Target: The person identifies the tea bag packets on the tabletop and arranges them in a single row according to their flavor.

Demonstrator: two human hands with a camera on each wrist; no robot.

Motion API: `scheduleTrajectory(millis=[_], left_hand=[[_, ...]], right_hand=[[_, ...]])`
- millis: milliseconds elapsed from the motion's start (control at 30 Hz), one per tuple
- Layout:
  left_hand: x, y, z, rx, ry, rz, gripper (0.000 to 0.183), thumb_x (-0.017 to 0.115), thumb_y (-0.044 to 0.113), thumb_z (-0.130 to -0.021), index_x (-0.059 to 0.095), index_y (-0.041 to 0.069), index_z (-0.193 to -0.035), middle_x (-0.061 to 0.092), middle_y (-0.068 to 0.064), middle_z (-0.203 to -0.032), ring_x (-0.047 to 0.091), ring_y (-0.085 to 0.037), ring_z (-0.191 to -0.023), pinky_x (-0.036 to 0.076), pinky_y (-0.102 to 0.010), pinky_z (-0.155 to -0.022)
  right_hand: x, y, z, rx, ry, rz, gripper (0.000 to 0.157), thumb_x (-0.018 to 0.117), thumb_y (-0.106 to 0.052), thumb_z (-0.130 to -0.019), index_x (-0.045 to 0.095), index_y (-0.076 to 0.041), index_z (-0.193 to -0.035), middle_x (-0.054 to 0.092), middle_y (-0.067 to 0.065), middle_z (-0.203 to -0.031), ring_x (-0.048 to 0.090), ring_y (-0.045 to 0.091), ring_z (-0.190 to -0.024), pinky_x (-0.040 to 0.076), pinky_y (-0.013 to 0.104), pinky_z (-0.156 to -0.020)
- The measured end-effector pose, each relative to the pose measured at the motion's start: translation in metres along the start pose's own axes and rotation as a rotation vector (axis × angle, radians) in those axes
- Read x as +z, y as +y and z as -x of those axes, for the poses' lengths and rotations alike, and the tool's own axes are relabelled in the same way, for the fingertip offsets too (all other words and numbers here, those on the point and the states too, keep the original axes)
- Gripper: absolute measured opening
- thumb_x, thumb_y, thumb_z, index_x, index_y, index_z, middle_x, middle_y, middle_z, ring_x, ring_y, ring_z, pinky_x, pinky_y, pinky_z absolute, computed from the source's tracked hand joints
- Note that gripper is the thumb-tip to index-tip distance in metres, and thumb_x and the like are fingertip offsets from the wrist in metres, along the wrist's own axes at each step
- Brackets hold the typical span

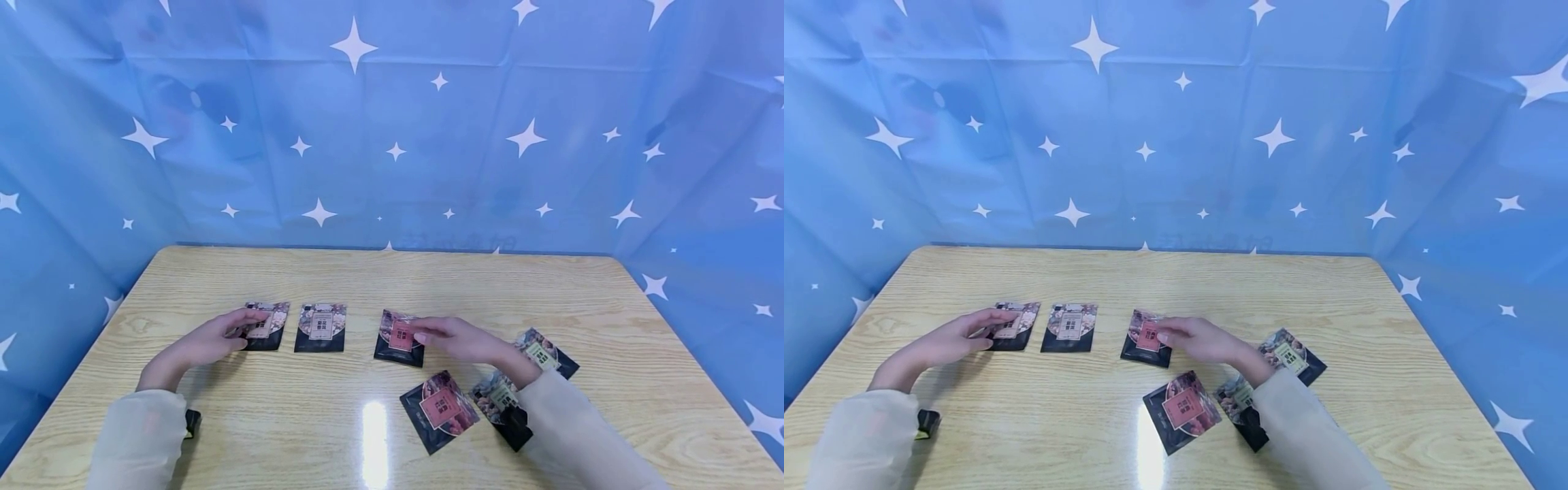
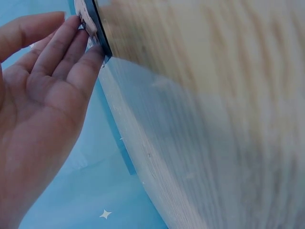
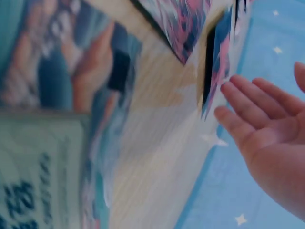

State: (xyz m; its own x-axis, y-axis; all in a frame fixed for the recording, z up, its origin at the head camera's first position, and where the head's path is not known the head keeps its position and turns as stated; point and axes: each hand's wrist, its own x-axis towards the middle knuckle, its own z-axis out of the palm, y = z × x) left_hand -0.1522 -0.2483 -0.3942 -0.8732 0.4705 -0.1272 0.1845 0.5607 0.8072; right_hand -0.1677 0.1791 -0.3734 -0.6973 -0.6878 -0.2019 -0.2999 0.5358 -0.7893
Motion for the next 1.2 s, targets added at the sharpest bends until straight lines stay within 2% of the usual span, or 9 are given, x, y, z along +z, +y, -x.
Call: scheduleTrajectory(millis=[133, 300, 600, 833, 1200], left_hand=[[0.0, -0.001, 0.0, 0.005, -0.002, -0.003, 0.049, 0.043, -0.011, -0.088, 0.037, -0.008, -0.136, 0.036, -0.033, -0.136, 0.032, -0.049, -0.125, 0.035, -0.059, -0.095], [0.0, 0.0, 0.0, 0.01, -0.009, 0.002, 0.049, 0.043, -0.011, -0.087, 0.036, -0.008, -0.136, 0.035, -0.033, -0.137, 0.032, -0.049, -0.125, 0.035, -0.059, -0.095], [-0.001, 0.0, 0.0, 0.005, -0.016, 0.005, 0.05, 0.043, -0.011, -0.088, 0.036, -0.007, -0.137, 0.034, -0.033, -0.137, 0.031, -0.049, -0.126, 0.035, -0.058, -0.095], [-0.001, 0.0, 0.0, 0.001, -0.017, 0.002, 0.049, 0.043, -0.01, -0.089, 0.036, -0.007, -0.137, 0.034, -0.032, -0.137, 0.031, -0.049, -0.126, 0.033, -0.059, -0.096], [-0.001, 0.0, 0.0, 0.007, -0.028, 0.022, 0.05, 0.043, -0.011, -0.088, 0.035, -0.007, -0.138, 0.031, -0.032, -0.139, 0.03, -0.049, -0.126, 0.034, -0.059, -0.096]], right_hand=[[0.009, -0.002, -0.001, -0.035, -0.044, -0.032, 0.047, 0.038, -0.027, -0.101, 0.039, -0.001, -0.14, 0.032, 0.018, -0.146, 0.034, 0.034, -0.131, 0.032, 0.048, -0.103], [0.015, -0.002, -0.003, -0.046, -0.057, -0.022, 0.048, 0.036, -0.028, -0.102, 0.04, 0.001, -0.139, 0.033, 0.018, -0.145, 0.036, 0.034, -0.129, 0.034, 0.048, -0.102], [0.013, -0.004, -0.017, -0.024, -0.072, 0.003, 0.05, 0.034, -0.031, -0.102, 0.036, -0.001, -0.142, 0.032, 0.016, -0.147, 0.033, 0.032, -0.132, 0.032, 0.047, -0.103], [0.011, -0.009, -0.032, -0.044, -0.084, 0.011, 0.05, 0.034, -0.032, -0.102, 0.036, -0.003, -0.142, 0.03, 0.013, -0.149, 0.032, 0.031, -0.132, 0.032, 0.046, -0.104], [0.013, -0.016, -0.044, 0.05, -0.07, 0.068, 0.049, 0.036, -0.032, -0.101, 0.039, -0.004, -0.141, 0.039, 0.014, -0.143, 0.039, 0.031, -0.128, 0.034, 0.045, -0.102]])
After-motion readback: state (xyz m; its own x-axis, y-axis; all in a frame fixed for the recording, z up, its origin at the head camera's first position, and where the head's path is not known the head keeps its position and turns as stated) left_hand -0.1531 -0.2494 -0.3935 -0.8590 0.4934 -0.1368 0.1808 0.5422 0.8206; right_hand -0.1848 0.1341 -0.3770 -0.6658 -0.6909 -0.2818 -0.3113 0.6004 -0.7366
